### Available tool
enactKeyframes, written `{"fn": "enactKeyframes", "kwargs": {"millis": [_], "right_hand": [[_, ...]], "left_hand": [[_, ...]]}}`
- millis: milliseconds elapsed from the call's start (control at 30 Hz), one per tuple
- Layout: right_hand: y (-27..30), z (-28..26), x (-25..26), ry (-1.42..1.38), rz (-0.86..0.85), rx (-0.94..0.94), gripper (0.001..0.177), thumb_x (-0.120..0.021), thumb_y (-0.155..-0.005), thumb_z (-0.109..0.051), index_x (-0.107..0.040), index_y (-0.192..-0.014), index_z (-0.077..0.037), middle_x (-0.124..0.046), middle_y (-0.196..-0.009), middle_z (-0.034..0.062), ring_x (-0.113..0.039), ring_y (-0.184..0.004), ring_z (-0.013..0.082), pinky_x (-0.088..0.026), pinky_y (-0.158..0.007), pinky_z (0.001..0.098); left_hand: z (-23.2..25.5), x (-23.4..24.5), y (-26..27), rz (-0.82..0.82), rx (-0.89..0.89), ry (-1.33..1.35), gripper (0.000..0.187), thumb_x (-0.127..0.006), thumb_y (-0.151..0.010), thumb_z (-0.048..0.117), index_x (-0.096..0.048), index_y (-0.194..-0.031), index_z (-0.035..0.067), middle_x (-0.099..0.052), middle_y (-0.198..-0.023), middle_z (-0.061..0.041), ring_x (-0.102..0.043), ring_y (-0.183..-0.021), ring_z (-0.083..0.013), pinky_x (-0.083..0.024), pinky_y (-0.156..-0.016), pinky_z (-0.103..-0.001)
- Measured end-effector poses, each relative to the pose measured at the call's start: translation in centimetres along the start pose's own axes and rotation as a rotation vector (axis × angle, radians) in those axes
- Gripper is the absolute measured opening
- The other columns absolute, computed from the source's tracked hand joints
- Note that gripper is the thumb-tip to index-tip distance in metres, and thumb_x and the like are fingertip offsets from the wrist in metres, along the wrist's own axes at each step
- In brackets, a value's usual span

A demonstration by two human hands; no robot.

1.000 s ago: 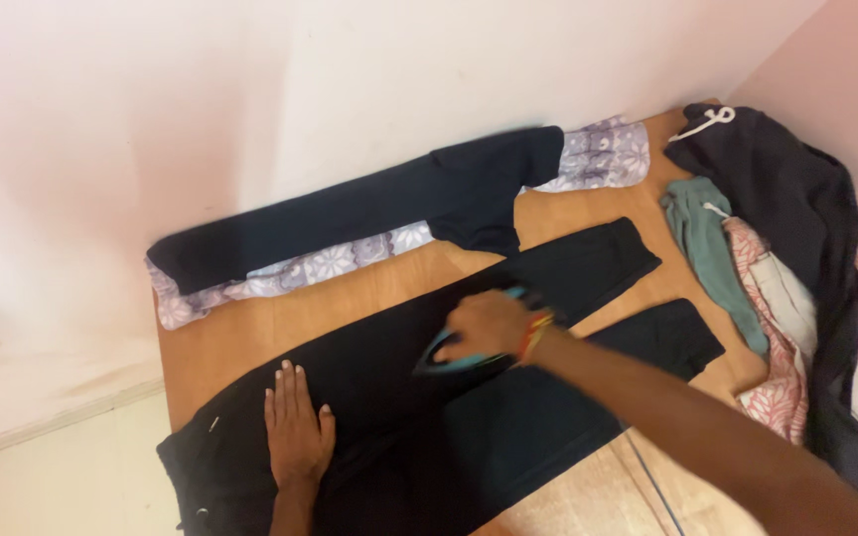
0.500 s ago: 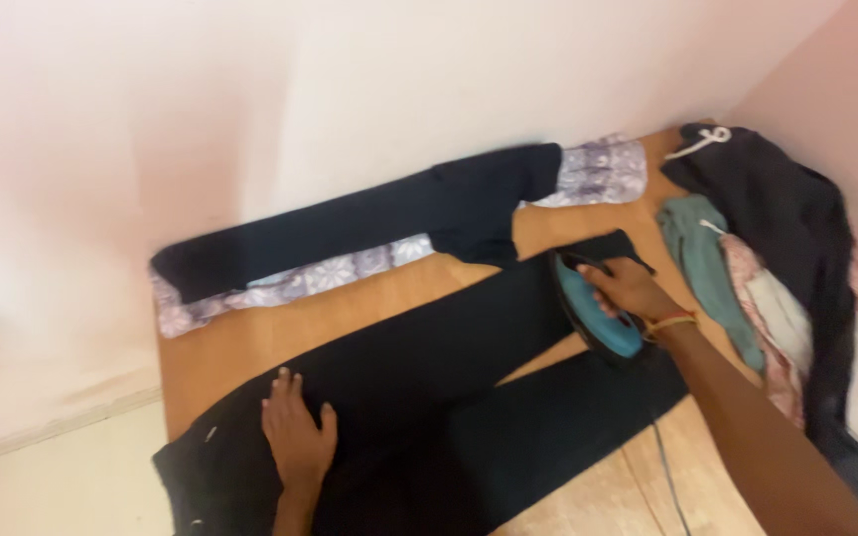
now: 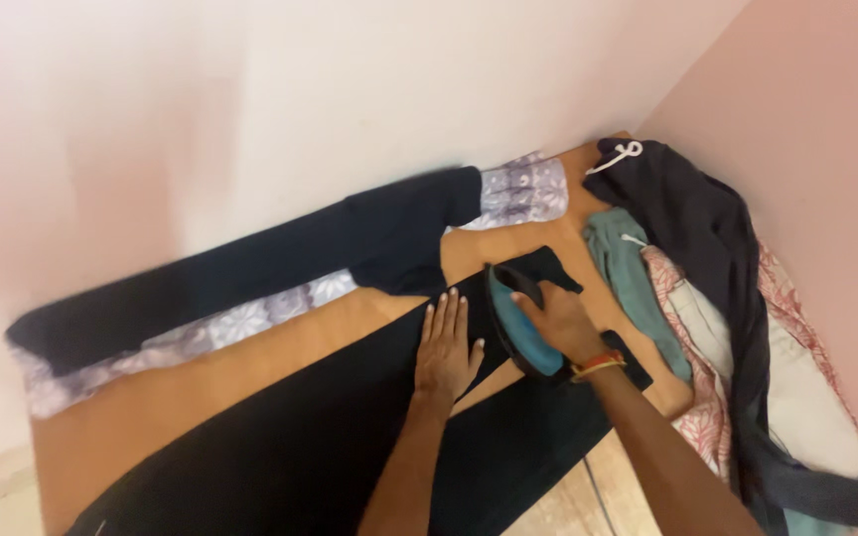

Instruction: The person irons a pair of black trousers laid out on a wooden table. They use a blue electric iron to smooth the fabric, moving it back and forth along the legs and waist area while holding the garment in place with the other hand.

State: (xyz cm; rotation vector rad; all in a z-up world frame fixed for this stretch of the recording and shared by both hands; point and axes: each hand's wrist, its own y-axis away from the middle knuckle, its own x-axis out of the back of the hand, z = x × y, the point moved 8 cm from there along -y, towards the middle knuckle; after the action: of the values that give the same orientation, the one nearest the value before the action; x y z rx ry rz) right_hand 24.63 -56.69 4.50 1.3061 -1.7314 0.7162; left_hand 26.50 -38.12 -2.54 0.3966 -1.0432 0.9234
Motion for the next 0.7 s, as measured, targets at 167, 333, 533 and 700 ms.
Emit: {"fn": "enactKeyframes", "kwargs": {"millis": [167, 333, 533, 700], "right_hand": [[-1.9, -0.2, -1.4, -0.187, -0.189, -0.202, 0.05, -0.061, -0.094, -0.048, -0.063, -0.092, 0.002, -0.073, -0.075, 0.0275, -0.077, -0.071, 0.0417, -0.058, -0.065, 0.0472], [0.2, -0.8, -0.4, -0.056, 0.037, 0.099, 0.046, -0.063, -0.097, -0.043, -0.066, -0.092, 0.003, -0.069, -0.081, 0.0291, -0.069, -0.078, 0.0475, -0.052, -0.064, 0.053], [-2.3, -0.5, -0.4, -0.063, 0.051, -0.049, 0.05, -0.065, -0.096, -0.044, -0.067, -0.089, 0.005, -0.069, -0.082, 0.0339, -0.069, -0.081, 0.0507, -0.055, -0.067, 0.0539], [-0.4, -0.3, -0.5, 0.016, 0.018, -0.045, 0.049, -0.062, -0.096, -0.044, -0.067, -0.091, 0.004, -0.069, -0.083, 0.0319, -0.069, -0.079, 0.0497, -0.056, -0.067, 0.0535]], "left_hand": [[0.4, -0.3, -0.5, -0.209, 0.062, -0.206, 0.084, -0.043, -0.097, 0.051, -0.019, -0.157, -0.003, -0.01, -0.168, -0.017, -0.005, -0.155, -0.0261, 0.0, -0.125, -0.044], [1.0, 0.7, -0.3, -0.251, 0.065, -0.236, 0.086, -0.044, -0.097, 0.052, -0.019, -0.159, -0.002, -0.009, -0.17, -0.016, -0.004, -0.157, -0.0255, 0.0, -0.127, -0.045], [1.1, 0.1, 0.0, -0.281, 0.092, -0.211, 0.083, -0.043, -0.096, 0.052, -0.018, -0.158, 0.003, -0.007, -0.169, -0.017, -0.002, -0.155, -0.0274, 0.001, -0.124, -0.047], [1.2, 0.2, -0.3, -0.272, 0.067, -0.263, 0.083, -0.042, -0.097, 0.052, -0.019, -0.16, 0.003, -0.008, -0.169, -0.018, -0.002, -0.156, -0.0285, 0.001, -0.125, -0.048]]}}
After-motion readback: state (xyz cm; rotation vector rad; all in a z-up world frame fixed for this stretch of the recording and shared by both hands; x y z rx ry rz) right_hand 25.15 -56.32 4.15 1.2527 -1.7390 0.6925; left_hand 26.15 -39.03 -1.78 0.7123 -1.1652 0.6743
